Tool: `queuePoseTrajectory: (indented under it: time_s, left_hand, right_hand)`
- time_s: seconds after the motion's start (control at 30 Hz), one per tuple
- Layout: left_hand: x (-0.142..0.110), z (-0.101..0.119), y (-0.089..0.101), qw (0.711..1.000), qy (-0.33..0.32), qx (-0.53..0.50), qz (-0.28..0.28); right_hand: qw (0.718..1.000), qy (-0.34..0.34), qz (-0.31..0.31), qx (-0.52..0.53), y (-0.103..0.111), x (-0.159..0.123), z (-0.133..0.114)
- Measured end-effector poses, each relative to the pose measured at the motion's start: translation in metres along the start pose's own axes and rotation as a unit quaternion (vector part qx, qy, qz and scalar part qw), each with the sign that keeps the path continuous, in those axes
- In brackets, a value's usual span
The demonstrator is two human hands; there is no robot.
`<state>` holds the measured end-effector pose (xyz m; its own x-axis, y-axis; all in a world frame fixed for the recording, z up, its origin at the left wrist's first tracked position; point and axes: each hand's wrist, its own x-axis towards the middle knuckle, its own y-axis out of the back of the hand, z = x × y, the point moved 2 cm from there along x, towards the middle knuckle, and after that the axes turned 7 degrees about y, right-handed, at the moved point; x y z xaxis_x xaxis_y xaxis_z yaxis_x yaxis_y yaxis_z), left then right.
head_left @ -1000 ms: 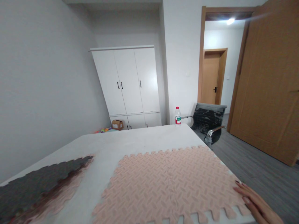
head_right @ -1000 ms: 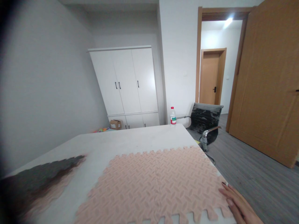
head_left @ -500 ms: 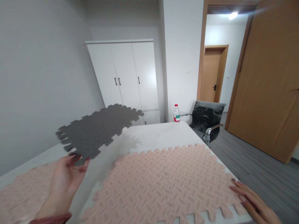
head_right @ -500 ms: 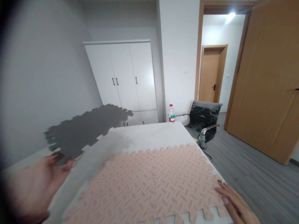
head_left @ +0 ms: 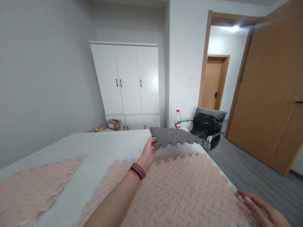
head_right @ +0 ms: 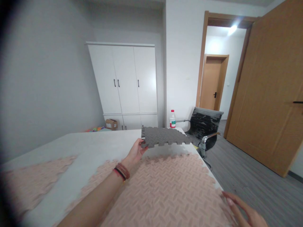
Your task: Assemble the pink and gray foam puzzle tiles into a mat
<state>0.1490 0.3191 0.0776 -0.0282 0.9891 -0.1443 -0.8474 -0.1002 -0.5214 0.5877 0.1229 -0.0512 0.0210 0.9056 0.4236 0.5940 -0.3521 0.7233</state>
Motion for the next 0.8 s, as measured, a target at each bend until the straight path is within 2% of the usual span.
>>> queuePoseTrajectory:
  time_s: [0.1,0.17,0.27,0.37,0.43,0.53,0.67,0.8]
  left_hand:
    - [0.024,-0.02,-0.004,0.999,0.02,0.028,-0.015]
    - [0.04,-0.032,-0.004,0.998,0.029,0.053,-0.023]
    - [0.061,-0.049,-0.001,0.993,0.039,0.106,-0.022]
    - [0.075,-0.063,0.009,0.981,0.052,0.185,-0.012]
    - [0.081,-0.069,0.018,0.965,0.064,0.256,0.001]
    - [0.085,-0.071,0.031,0.924,0.061,0.377,0.037]
    - [0.081,-0.068,0.035,0.849,-0.011,0.525,0.054]
    - [0.072,-0.073,0.026,0.77,-0.084,0.632,0.016]
  right_hand:
    - [0.998,-0.041,0.036,0.022,0.017,0.054,-0.006]
    - [0.998,-0.029,0.014,0.046,0.013,0.101,-0.015]
    - [0.997,-0.011,-0.054,0.047,-0.021,0.165,-0.021]
    - [0.993,-0.018,-0.117,-0.011,-0.068,0.205,-0.014]
    - [0.991,-0.022,-0.129,-0.037,-0.094,0.22,-0.008]
    - [0.989,-0.017,-0.134,-0.054,-0.118,0.233,-0.002]
    - [0.989,-0.004,-0.132,-0.073,-0.131,0.243,-0.001]
    - [0.99,0.002,-0.112,-0.091,-0.135,0.244,-0.002]
